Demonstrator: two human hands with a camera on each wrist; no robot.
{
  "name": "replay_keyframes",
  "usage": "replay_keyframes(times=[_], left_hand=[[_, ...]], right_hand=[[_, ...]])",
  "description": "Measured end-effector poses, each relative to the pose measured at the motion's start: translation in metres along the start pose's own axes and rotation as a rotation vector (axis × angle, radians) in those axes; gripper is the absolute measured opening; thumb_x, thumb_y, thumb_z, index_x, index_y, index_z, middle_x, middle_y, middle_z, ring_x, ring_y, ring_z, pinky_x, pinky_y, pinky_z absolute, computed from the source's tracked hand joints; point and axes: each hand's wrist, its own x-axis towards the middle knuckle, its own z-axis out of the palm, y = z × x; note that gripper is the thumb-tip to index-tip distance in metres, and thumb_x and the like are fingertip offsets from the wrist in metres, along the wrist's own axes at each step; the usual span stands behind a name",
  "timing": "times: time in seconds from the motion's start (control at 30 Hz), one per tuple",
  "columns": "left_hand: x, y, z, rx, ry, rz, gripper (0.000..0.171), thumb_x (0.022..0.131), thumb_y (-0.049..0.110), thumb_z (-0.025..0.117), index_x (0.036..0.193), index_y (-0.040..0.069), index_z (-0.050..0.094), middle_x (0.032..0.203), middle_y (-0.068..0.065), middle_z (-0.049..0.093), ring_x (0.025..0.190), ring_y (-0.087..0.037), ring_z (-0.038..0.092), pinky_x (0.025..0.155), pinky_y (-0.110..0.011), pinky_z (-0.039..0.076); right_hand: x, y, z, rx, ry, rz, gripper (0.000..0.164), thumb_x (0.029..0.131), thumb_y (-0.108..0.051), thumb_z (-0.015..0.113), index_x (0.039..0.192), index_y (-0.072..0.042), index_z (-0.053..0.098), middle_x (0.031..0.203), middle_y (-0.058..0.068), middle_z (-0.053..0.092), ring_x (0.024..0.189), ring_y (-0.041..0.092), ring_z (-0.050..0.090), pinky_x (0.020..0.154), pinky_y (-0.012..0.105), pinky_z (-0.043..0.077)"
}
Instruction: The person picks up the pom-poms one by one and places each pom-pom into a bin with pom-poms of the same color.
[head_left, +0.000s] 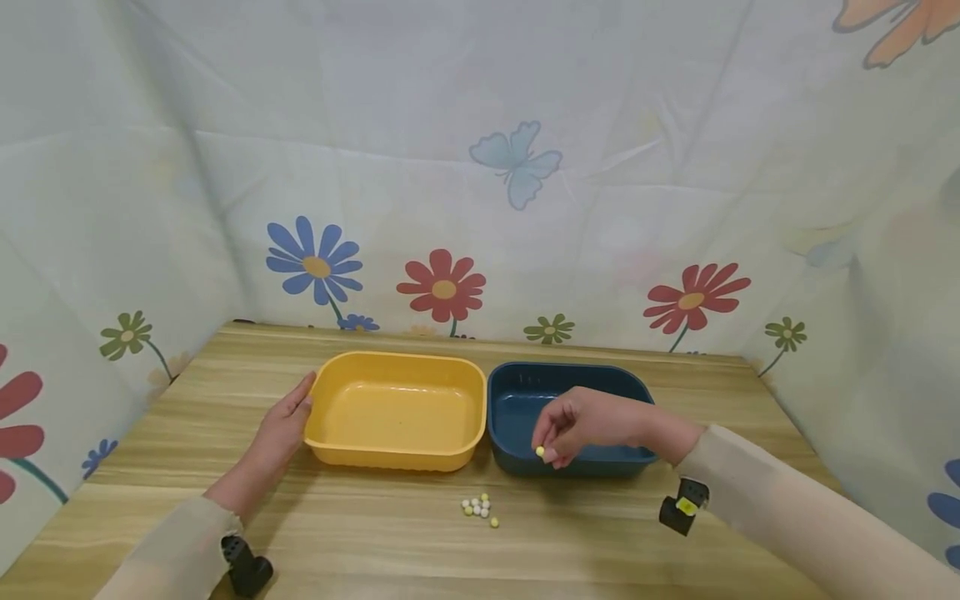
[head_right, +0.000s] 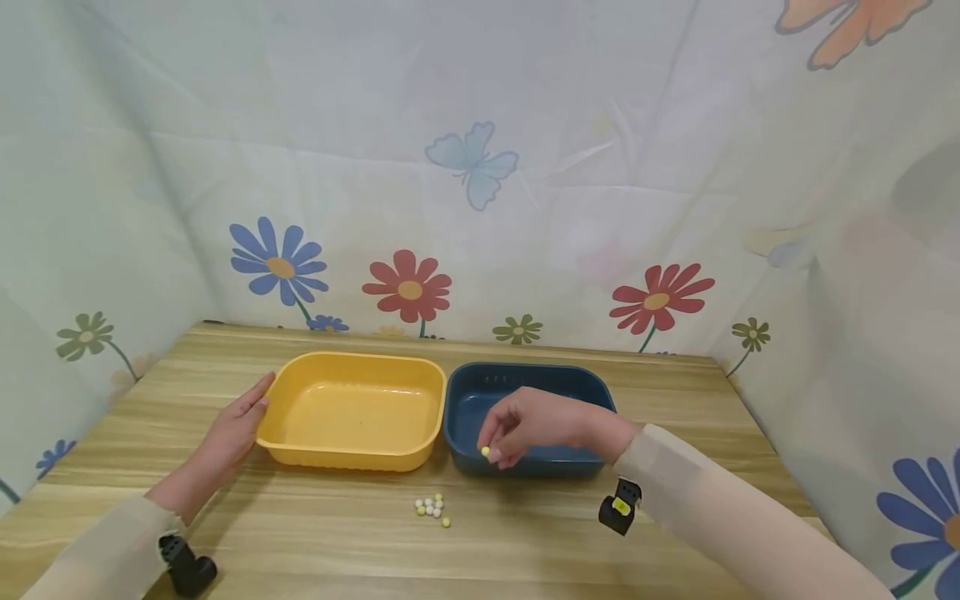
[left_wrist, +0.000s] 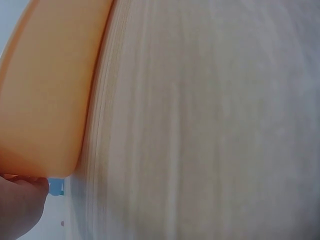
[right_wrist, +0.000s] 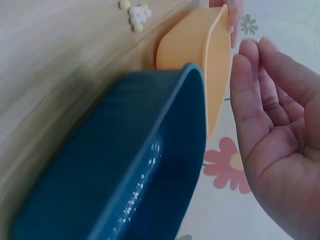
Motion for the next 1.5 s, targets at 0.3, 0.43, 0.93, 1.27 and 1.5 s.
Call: replay_keyframes(times=[0.3,0.43,0.93,1.27,1.5], left_hand=[[-0.001,0.004,0.001,0.032,0.009,-0.017,0.055,0.111,0.009,0.026,0.162,-0.001,0.006,0.172,-0.015,0.0,0.161,-0.038,-0.002,0.134,-0.052,0.005],[-0.001,0.003,0.0,0.078,0.002,0.002,0.055,0.112,0.011,0.025,0.162,-0.002,0.005,0.172,-0.017,0.0,0.16,-0.041,-0.001,0.134,-0.055,0.007],[-0.001,0.005,0.001,0.119,0.005,-0.037,0.055,0.112,0.013,0.024,0.163,0.001,0.005,0.172,-0.014,0.0,0.161,-0.04,0.0,0.134,-0.054,0.007],[-0.002,0.006,0.001,0.128,0.006,-0.021,0.055,0.112,0.011,0.023,0.163,0.001,0.004,0.172,-0.017,0.0,0.16,-0.042,0.001,0.133,-0.056,0.008],[-0.001,0.005,0.001,0.125,0.016,-0.022,0.055,0.112,0.011,0.024,0.162,0.0,0.006,0.172,-0.015,0.002,0.161,-0.04,0.002,0.134,-0.054,0.008]], right_hand=[[0.0,-0.009,-0.023,-0.028,-0.047,-0.017,0.024,0.096,-0.01,0.07,0.111,0.009,0.068,0.1,0.027,0.074,0.084,0.013,0.073,0.086,0.033,0.066],[0.004,-0.009,-0.037,-0.047,-0.074,-0.001,0.022,0.096,-0.009,0.069,0.111,0.007,0.068,0.098,0.019,0.076,0.085,0.012,0.073,0.087,0.033,0.066],[0.031,-0.007,-0.074,-0.133,-0.094,0.022,0.026,0.098,-0.011,0.067,0.116,0.007,0.066,0.09,-0.003,0.074,0.084,0.01,0.072,0.087,0.029,0.065],[0.065,0.008,-0.082,-0.073,-0.173,0.103,0.026,0.099,-0.008,0.065,0.118,0.009,0.063,0.088,-0.006,0.072,0.082,0.007,0.07,0.086,0.026,0.064],[0.083,0.022,-0.082,-0.029,-0.201,0.123,0.021,0.1,-0.007,0.063,0.116,0.005,0.065,0.087,-0.006,0.073,0.081,0.007,0.069,0.083,0.022,0.063]])
